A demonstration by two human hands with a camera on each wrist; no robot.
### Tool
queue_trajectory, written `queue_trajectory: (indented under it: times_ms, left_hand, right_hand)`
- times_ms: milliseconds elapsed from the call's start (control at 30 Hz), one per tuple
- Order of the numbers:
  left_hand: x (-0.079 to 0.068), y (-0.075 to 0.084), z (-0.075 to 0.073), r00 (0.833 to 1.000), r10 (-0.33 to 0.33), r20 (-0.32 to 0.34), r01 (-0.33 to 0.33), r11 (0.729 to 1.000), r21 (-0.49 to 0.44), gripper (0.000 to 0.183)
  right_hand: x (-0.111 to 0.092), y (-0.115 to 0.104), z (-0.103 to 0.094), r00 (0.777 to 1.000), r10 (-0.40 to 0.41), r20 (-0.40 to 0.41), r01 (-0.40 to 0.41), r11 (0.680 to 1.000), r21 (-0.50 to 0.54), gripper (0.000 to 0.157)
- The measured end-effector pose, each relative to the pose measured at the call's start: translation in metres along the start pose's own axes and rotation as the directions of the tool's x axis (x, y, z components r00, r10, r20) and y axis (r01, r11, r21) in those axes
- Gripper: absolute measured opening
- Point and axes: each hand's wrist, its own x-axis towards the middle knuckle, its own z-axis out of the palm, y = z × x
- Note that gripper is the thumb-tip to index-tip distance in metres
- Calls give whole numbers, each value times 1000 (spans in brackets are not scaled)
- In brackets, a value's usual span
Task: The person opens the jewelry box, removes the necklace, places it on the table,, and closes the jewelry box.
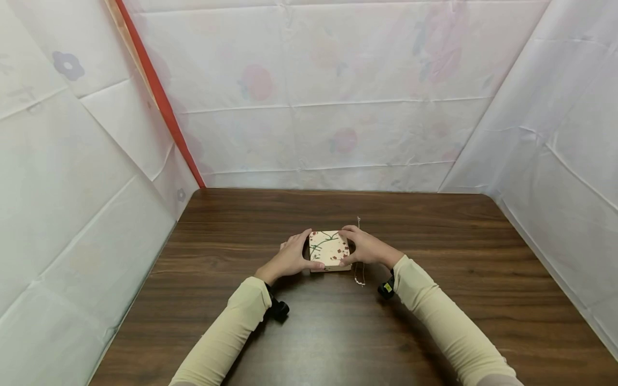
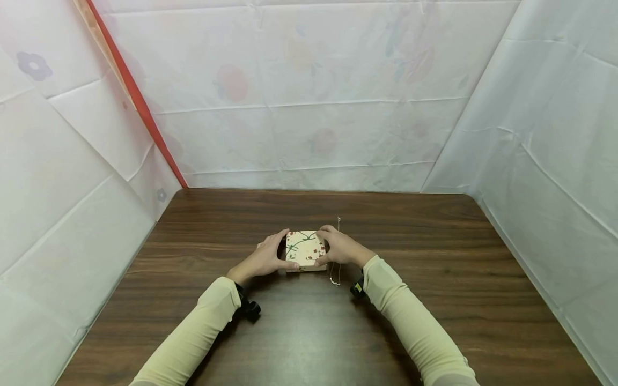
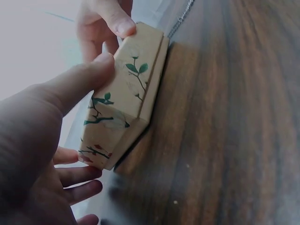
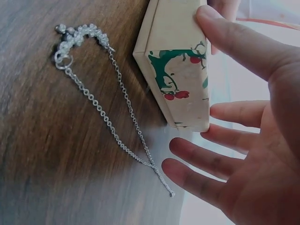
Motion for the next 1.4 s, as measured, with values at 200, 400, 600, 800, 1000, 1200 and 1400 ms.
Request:
queue_trajectory:
  times_ms: [200, 400, 600, 800, 1000, 1200, 1400]
  left_hand:
    - [-1, 0, -2, 1000, -26, 18, 27, 999, -21, 107]
    - [-2, 2, 0, 1000, -17, 24, 17, 999, -31, 107]
    - [-2, 4, 3, 1000, -26, 16, 26, 999, -37, 106]
    - [-3, 3, 5, 1000, -18, 10, 19, 999, -46, 106]
    - [-5, 3, 4, 999, -37, 12, 38, 999, -37, 106]
    - [-6, 4, -1, 998, -55, 19, 56, 998, -29, 106]
    - [-7, 1, 1, 999, -46, 18, 47, 998, -36, 105]
  right_hand:
    - [3, -3, 1, 1000, 11, 23, -11, 1000, -24, 92]
    - [3, -6, -2, 999, 35, 30, -33, 998, -49, 90]
    - [0, -9, -2, 997, 58, 48, -54, 996, -65, 90]
    - [-2, -13, -1, 996, 76, 49, -72, 994, -84, 90]
    - [1, -18, 1, 996, 78, 45, -74, 992, -98, 89]
    - [5, -21, 0, 997, 74, 38, -70, 992, -104, 90]
    - [4, -17, 5, 997, 66, 39, -63, 995, -74, 90]
